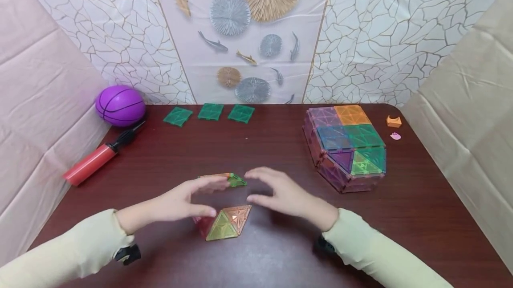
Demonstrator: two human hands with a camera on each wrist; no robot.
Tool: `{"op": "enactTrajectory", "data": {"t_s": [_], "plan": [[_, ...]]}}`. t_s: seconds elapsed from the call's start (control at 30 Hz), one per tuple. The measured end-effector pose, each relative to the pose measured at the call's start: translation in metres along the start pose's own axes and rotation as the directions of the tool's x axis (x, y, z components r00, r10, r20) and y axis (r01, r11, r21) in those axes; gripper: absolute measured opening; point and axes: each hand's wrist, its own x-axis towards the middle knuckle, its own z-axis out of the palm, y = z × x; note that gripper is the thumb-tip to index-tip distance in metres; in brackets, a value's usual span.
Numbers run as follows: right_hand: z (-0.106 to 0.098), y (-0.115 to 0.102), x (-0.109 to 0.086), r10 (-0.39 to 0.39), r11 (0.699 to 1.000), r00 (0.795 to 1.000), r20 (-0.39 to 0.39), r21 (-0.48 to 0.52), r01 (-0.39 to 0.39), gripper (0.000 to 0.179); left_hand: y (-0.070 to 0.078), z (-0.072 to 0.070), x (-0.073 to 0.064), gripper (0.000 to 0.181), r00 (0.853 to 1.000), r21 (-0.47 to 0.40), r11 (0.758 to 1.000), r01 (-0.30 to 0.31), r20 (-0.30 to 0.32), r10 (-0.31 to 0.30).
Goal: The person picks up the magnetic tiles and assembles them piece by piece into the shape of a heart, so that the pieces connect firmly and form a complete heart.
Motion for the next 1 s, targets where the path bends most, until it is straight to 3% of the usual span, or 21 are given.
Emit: {"op": "enactTrajectory", "data": {"t_s": [0.17, 0.43, 0.63, 0.73, 0.87, 1.0], "plan": [[0.029, -0.003, -0.003, -0.088, 0.996, 0.984, 0.155, 0.035, 0.083, 0.045, -0.029, 0.004, -0.028, 0.073, 0.995, 0.140, 0.986, 0.096, -0.021, -0.094], [0.045, -0.005, -0.004, -0.088, 0.996, 0.934, 0.347, 0.000, 0.094, 0.048, -0.050, 0.016, -0.039, 0.078, 0.998, 0.366, 0.930, 0.029, 0.043, -0.047], [0.050, -0.005, 0.001, -0.051, 0.993, 0.912, 0.408, -0.079, 0.091, 0.057, -0.055, 0.024, -0.035, 0.077, 0.996, 0.476, 0.878, 0.046, 0.051, -0.080], [0.053, -0.004, 0.003, -0.044, 0.987, 0.910, 0.412, -0.121, 0.102, 0.055, -0.056, 0.027, -0.033, 0.072, 0.996, 0.514, 0.857, 0.047, 0.038, -0.077], [0.055, -0.004, 0.005, -0.060, 0.980, 0.913, 0.404, -0.150, 0.130, 0.047, -0.056, 0.028, -0.033, 0.065, 0.998, 0.530, 0.847, 0.033, 0.023, -0.053], [0.055, -0.003, 0.007, -0.090, 0.973, 0.911, 0.402, -0.158, 0.166, 0.043, -0.055, 0.028, -0.033, 0.060, 0.999, 0.519, 0.854, 0.019, 0.016, -0.032]]}}
